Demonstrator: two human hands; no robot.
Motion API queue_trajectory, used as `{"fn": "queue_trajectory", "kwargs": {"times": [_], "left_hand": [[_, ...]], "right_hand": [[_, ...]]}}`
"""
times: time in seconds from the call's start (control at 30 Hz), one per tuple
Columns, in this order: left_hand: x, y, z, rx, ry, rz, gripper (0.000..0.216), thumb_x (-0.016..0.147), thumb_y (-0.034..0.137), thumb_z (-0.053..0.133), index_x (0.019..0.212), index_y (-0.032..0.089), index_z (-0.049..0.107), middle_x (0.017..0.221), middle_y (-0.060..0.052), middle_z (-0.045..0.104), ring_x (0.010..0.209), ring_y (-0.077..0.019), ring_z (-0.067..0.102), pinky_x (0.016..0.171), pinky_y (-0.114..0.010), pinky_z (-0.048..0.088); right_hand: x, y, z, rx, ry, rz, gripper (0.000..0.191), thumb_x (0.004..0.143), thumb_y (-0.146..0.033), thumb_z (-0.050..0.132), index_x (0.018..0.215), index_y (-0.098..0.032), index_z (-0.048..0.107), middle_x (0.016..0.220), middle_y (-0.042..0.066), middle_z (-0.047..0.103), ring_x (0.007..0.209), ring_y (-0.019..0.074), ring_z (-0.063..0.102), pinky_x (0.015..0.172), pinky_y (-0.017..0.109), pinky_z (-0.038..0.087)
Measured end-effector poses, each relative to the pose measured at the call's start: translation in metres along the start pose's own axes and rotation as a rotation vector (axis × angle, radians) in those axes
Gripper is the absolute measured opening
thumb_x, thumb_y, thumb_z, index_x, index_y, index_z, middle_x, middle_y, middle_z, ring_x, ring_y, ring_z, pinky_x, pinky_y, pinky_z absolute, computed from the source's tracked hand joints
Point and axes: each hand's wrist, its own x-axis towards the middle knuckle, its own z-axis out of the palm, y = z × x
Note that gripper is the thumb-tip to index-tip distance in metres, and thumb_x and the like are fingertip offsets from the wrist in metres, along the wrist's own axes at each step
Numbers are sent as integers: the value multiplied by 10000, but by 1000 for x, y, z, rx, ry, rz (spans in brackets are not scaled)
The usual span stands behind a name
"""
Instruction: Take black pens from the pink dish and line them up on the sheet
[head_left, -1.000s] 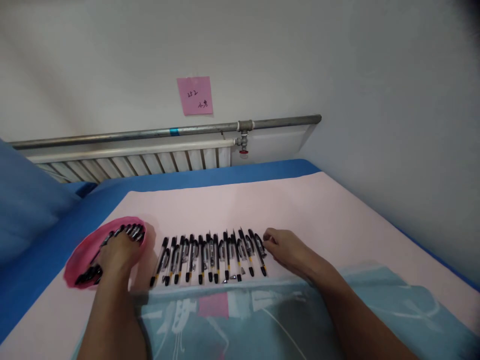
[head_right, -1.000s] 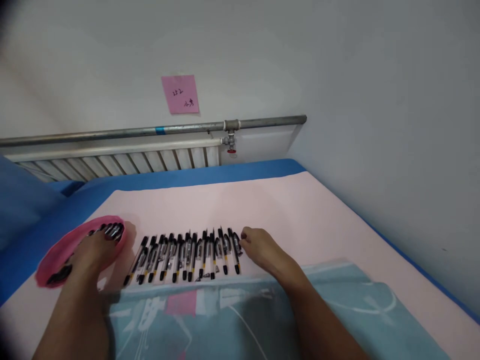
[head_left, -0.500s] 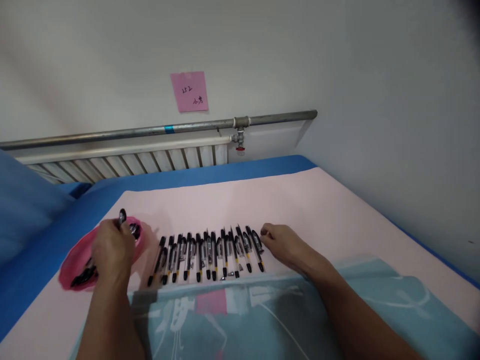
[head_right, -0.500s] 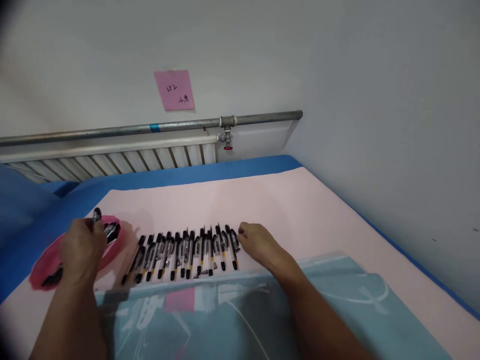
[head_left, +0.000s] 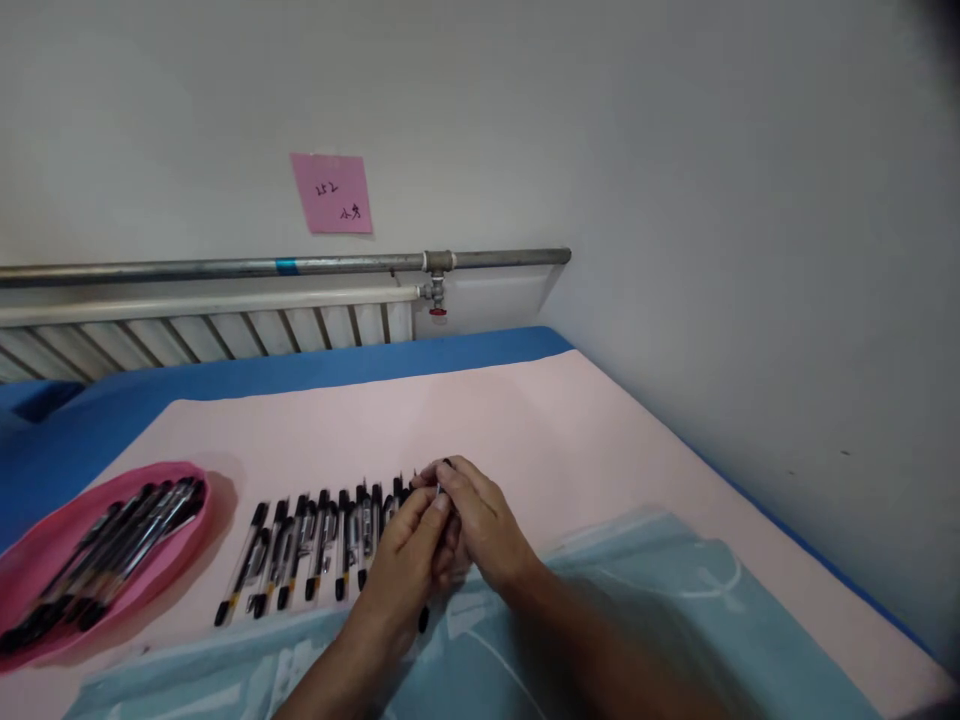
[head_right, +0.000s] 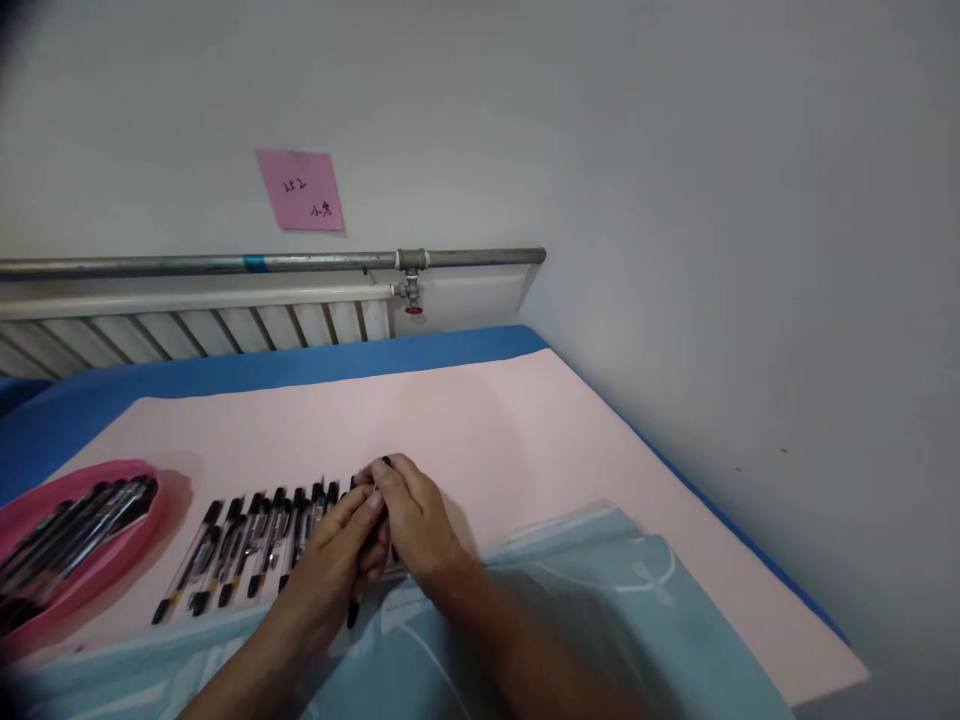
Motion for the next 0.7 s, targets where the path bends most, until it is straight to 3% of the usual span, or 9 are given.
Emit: {"fn": "queue_trajectory", "kwargs": {"times": [0.2, 0.37, 0.53, 0.63, 0.7], "left_hand": [[-7, -2, 7, -14, 53, -66, 459, 685, 555, 579, 1001, 229, 508, 404, 130, 274, 308, -30, 228, 312, -133, 154], [-8, 3, 5, 35, 23, -100, 401, 714, 560, 535, 955, 240, 507, 408, 125, 288, 308, -38, 234, 319, -134, 155], [-8, 8, -1, 119, -116, -227, 319, 724, 497, 541, 825, 194, 529, 504, 88, 412, 339, -9, 222, 340, -117, 125], [-3, 3, -6, 45, -106, -148, 275, 738, 427, 545, 841, 172, 550, 558, 69, 446, 367, -11, 256, 339, -121, 158], [1, -1, -9, 18, -71, -53, 281, 748, 421, 547, 877, 171, 552, 582, 62, 460, 389, -20, 313, 343, -127, 214]], "right_hand": [[-2, 11, 11, -11, 168, -65, 227, 855, -326, 370, 704, -196, 477, 690, -9, 536, 697, 129, 505, 680, 242, 406], [1, 13, 12, -13, 188, -71, 234, 843, -335, 392, 679, -197, 486, 641, -23, 527, 645, 124, 496, 639, 244, 402], [20, 14, -14, 299, 356, -47, 257, 821, -390, 421, 750, -171, 536, 746, 26, 610, 683, 144, 587, 657, 288, 463], [29, 13, -35, 434, 421, -35, 167, 746, -308, 501, 835, -172, 541, 727, 15, 607, 598, 127, 574, 556, 262, 457], [29, 12, -41, 378, 360, -4, 157, 696, -235, 523, 840, -178, 549, 649, -22, 572, 471, 85, 488, 449, 215, 386]]}}
